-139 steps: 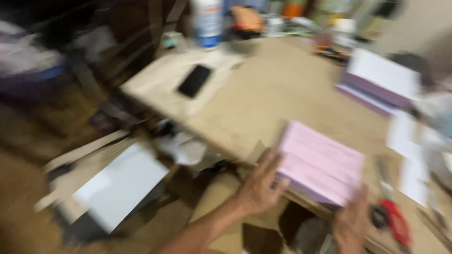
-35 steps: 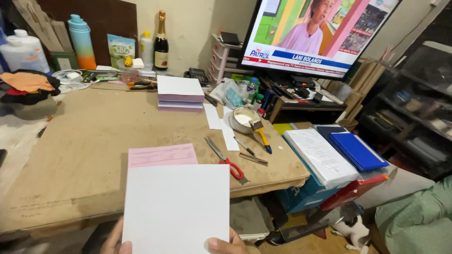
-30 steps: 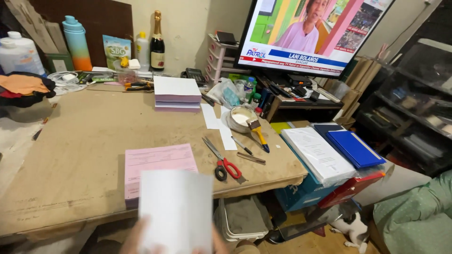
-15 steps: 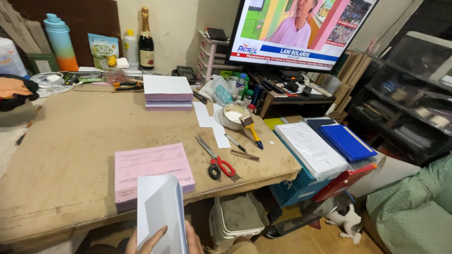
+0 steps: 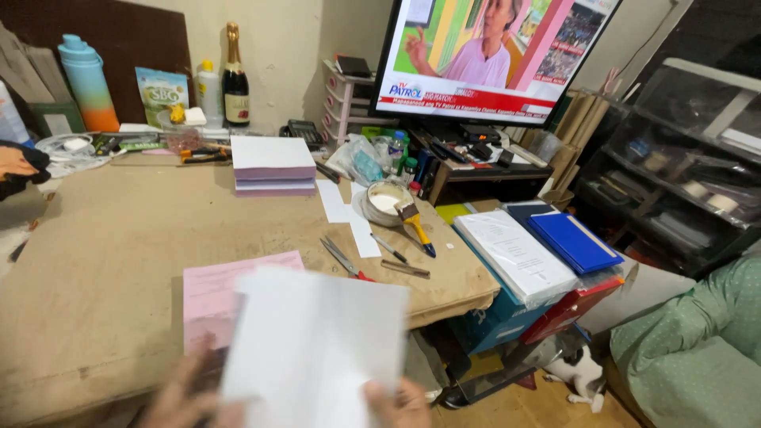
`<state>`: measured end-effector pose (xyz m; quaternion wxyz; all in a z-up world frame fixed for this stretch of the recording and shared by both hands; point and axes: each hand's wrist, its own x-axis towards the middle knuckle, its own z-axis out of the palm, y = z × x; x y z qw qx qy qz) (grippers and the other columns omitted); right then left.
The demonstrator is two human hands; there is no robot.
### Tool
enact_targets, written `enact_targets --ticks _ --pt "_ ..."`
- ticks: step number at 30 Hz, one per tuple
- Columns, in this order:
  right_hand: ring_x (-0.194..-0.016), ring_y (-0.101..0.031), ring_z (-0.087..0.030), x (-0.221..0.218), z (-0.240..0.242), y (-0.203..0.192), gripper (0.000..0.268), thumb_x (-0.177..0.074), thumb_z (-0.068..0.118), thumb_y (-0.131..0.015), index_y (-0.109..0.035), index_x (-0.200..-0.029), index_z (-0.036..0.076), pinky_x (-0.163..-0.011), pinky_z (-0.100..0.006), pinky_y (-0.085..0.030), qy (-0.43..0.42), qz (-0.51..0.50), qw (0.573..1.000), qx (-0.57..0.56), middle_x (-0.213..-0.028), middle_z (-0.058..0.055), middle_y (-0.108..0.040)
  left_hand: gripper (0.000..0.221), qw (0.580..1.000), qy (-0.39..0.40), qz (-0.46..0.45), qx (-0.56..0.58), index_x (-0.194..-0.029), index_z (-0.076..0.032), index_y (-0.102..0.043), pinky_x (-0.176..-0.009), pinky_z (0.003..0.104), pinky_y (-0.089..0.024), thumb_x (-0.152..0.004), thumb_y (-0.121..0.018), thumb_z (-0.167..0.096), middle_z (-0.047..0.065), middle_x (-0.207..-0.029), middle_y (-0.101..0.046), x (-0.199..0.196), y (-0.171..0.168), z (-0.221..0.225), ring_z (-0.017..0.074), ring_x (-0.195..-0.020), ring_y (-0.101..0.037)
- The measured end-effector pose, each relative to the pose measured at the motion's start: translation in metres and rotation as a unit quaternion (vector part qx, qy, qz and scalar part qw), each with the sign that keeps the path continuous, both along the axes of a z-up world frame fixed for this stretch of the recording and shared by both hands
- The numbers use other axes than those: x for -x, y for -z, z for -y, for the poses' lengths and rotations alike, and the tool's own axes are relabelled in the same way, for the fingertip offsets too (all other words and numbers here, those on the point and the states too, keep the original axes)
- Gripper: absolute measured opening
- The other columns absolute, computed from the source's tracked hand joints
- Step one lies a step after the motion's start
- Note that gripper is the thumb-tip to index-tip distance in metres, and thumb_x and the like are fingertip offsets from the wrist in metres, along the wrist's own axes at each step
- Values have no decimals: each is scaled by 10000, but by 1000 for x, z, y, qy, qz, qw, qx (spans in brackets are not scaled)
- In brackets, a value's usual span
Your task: The person is performing a manual padding process, which involves aligning stacks of white paper, applying adhesive to the edges with a brush, and then separating the stack into individual pads.
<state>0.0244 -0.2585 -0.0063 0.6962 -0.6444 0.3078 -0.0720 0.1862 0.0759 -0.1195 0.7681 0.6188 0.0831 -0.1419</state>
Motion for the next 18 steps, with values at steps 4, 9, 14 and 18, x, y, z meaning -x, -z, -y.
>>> enact_targets --ticks 4,9,14,18 --pt "-1129 -629 -484 -6 29 -55 588 -810 102 -651 -642 -1390 7 -968 -576 -477 134 123 944 -275 -1297 -275 -694 179 878 -224 264 -332 -961 -107 -812 -633 244 -401 -938 -803 -285 31 -676 -697 96 -213 17 84 -722 -523" --pt "-1184 -577 -439 -12 28 -52 565 -917 254 -566 -576 -1455 81 -1027 -563 -436 145 86 908 -385 -1337 -214 -640 306 844 -25 239 -480 -1122 -251 -799 -888 354 -491 -942 -609 -411 -30 -1066 -828 75 -371 51 149 -1092 -736" --pt "-1241 -570 -557 -1 -12 -74 609 -883 90 -574 -553 -1469 -73 -1092 -660 -417 107 43 919 -376 -1364 -378 -628 442 854 37 172 -490 -1467 -236 -563 -938 530 -599 -1039 -537 -344 171 -1478 -552 58 -419 70 334 -1123 -704" --pt "-1099 -679 -403 -33 50 48 570 -817 208 -747 -689 -1327 -41 -977 -475 -520 114 13 973 -201 -1234 -264 -738 334 795 0 202 -572 -1304 -241 -695 -1013 569 -464 -1033 -516 -314 86 -1354 -673 30 -423 62 333 -1265 -617"
